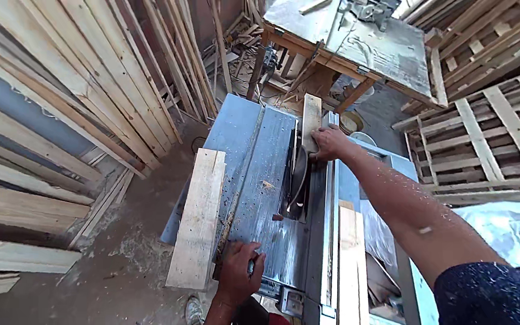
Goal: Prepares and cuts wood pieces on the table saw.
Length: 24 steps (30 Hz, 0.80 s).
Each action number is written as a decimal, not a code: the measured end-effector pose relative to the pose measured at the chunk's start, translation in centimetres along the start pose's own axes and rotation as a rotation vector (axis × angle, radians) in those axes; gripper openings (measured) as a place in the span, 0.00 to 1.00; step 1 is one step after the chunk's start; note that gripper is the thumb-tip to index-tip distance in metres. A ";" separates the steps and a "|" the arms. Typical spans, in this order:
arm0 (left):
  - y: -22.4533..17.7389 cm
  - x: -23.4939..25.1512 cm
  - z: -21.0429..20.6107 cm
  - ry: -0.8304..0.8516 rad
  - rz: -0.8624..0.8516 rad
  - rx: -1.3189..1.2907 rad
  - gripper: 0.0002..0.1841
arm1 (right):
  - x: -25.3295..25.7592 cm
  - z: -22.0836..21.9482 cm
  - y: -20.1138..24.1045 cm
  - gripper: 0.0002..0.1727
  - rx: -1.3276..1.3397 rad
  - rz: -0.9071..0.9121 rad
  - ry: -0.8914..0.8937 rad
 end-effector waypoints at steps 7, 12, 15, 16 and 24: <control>-0.4 0.2 -0.6 0.002 -0.061 0.048 0.12 | -2.7 7.8 -6.5 0.14 0.100 -0.231 -0.249; -1.4 0.5 -1.0 0.014 -0.109 0.091 0.12 | -16.1 12.2 -10.9 0.16 0.422 -0.471 -0.578; -1.8 0.5 -1.6 0.058 -0.099 0.140 0.13 | -26.9 11.1 -10.6 0.18 0.653 -0.555 -0.771; -1.9 0.5 -1.8 0.072 -0.102 0.158 0.14 | -30.4 10.0 -9.9 0.19 0.767 -0.569 -0.827; -2.9 -1.4 -1.2 0.329 -0.011 0.074 0.17 | -52.8 -0.7 8.3 0.21 1.735 -0.668 -1.062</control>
Point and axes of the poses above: each hand's wrist, its own x-axis towards the middle knuckle, its own z-axis out of the back of the hand, y = z × x, the point moved 10 cm from there along x, towards the middle knuckle, and after that the axes turned 4 degrees about -x, right-handed, at the moved point
